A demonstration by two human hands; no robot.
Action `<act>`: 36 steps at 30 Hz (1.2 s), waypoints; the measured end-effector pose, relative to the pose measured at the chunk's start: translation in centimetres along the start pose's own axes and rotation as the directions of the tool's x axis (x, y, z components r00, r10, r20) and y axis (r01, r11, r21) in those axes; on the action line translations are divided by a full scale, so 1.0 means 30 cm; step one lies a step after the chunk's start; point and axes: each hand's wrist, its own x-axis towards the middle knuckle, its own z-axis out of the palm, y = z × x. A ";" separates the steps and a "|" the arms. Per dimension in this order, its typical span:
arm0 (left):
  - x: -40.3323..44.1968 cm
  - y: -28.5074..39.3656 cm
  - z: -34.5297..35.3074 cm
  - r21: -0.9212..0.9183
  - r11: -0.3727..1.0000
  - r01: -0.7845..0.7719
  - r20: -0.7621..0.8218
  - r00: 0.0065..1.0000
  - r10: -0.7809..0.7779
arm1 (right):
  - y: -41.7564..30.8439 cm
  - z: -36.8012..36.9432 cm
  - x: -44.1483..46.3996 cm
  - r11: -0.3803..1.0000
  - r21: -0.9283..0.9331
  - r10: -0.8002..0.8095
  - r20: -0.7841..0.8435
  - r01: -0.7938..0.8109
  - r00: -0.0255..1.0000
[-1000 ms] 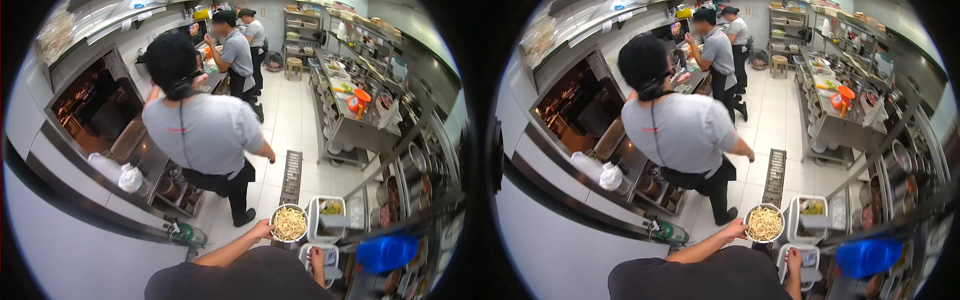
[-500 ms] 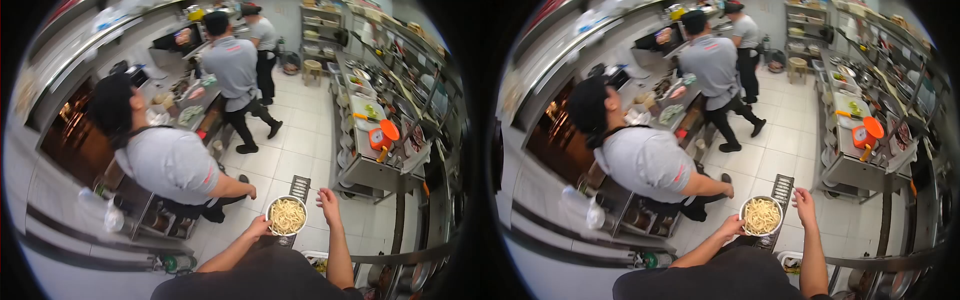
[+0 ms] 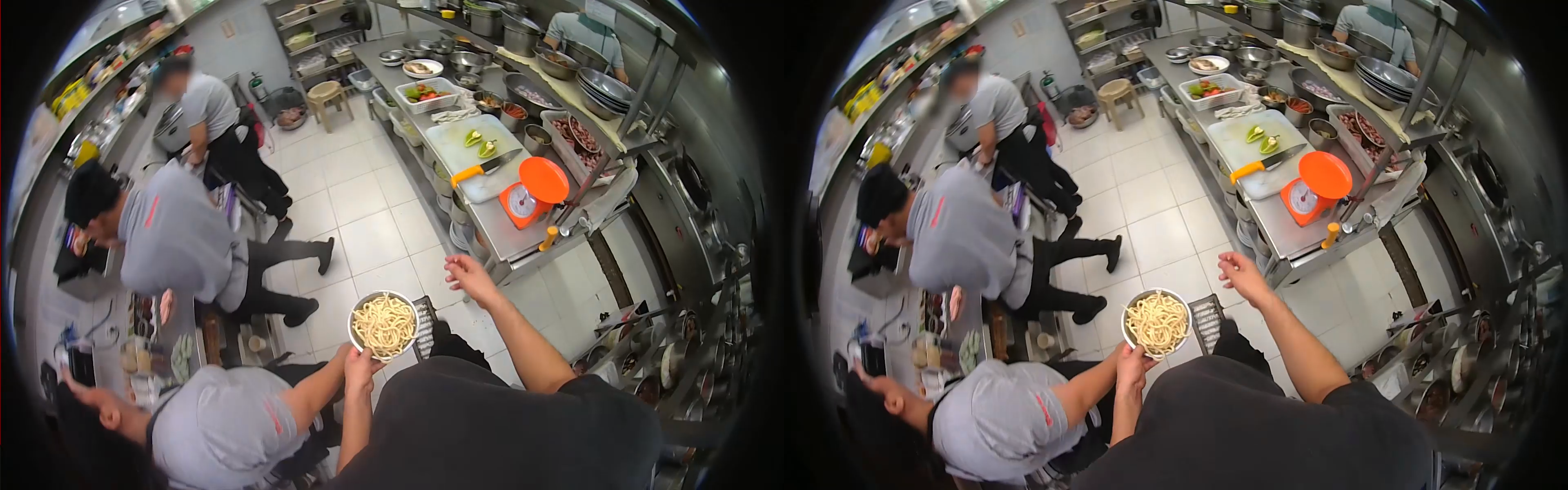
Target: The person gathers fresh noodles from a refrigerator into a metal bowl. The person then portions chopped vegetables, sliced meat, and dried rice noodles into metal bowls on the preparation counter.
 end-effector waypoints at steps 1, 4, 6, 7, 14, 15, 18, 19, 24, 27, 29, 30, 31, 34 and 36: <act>0.079 0.038 0.018 -0.003 1.000 0.005 -0.011 1.000 -0.005 | -0.021 -0.024 0.104 1.000 0.005 -0.015 -0.028 0.015 0.999; 0.318 0.131 0.055 -0.049 0.999 -0.014 -0.063 0.998 0.011 | -0.113 -0.103 0.440 0.997 0.025 -0.067 -0.120 0.071 0.991; 0.483 0.207 0.094 -0.066 0.998 -0.014 -0.084 0.996 0.009 | -0.202 -0.181 0.680 0.991 0.072 -0.095 -0.204 0.112 0.974; 0.557 0.256 0.119 -0.074 0.997 -0.011 -0.096 0.995 0.004 | -0.242 -0.218 0.793 0.990 0.078 -0.096 -0.241 0.118 0.966; 0.976 0.667 0.304 -0.080 0.996 -0.047 -0.179 0.983 0.032 | -0.599 -0.472 1.624 0.973 0.195 -0.028 -0.434 0.124 0.900; 1.017 0.722 0.333 -0.084 0.995 -0.051 -0.197 0.980 0.033 | -0.623 -0.518 1.737 0.967 0.219 -0.014 -0.460 0.129 0.888; 1.197 0.826 0.310 -0.138 0.989 -0.045 -0.144 0.989 0.025 | -0.727 -0.593 2.002 0.933 0.330 0.027 -0.458 0.141 0.889; 1.265 0.854 0.309 -0.135 0.990 -0.037 -0.159 0.987 0.015 | -0.751 -0.626 2.083 0.932 0.326 0.004 -0.445 0.158 0.896; 1.613 1.096 0.313 -0.085 0.996 -0.021 -0.163 0.987 0.007 | -0.796 -0.804 2.510 0.908 0.391 0.133 -0.614 0.153 0.778; 1.864 1.257 0.285 -0.028 0.999 -0.032 -0.102 0.994 0.029 | -0.748 -0.948 2.694 0.839 0.516 0.251 -0.647 0.171 0.720; 2.048 1.408 0.299 -0.004 1.000 -0.012 -0.071 0.997 0.011 | -0.765 -0.984 2.756 0.826 0.504 0.212 -0.692 0.252 0.690; 2.123 1.474 0.299 0.006 1.000 -0.004 -0.052 0.999 0.004 | -0.749 -0.998 2.751 0.795 0.524 0.187 -0.691 0.306 0.698; 2.207 1.549 0.313 0.021 1.000 -0.016 -0.047 0.999 0.017 | -0.748 -1.005 2.778 0.778 0.561 0.269 -0.703 0.282 0.659; 2.435 1.788 0.401 0.046 0.999 -0.024 0.001 1.000 0.024 | -0.754 -1.037 2.836 0.769 0.594 0.384 -0.723 0.234 0.574; 2.603 1.918 0.448 0.077 0.996 -0.037 0.065 0.997 0.032 | -0.741 -1.042 2.854 0.777 0.591 0.407 -0.733 0.216 0.545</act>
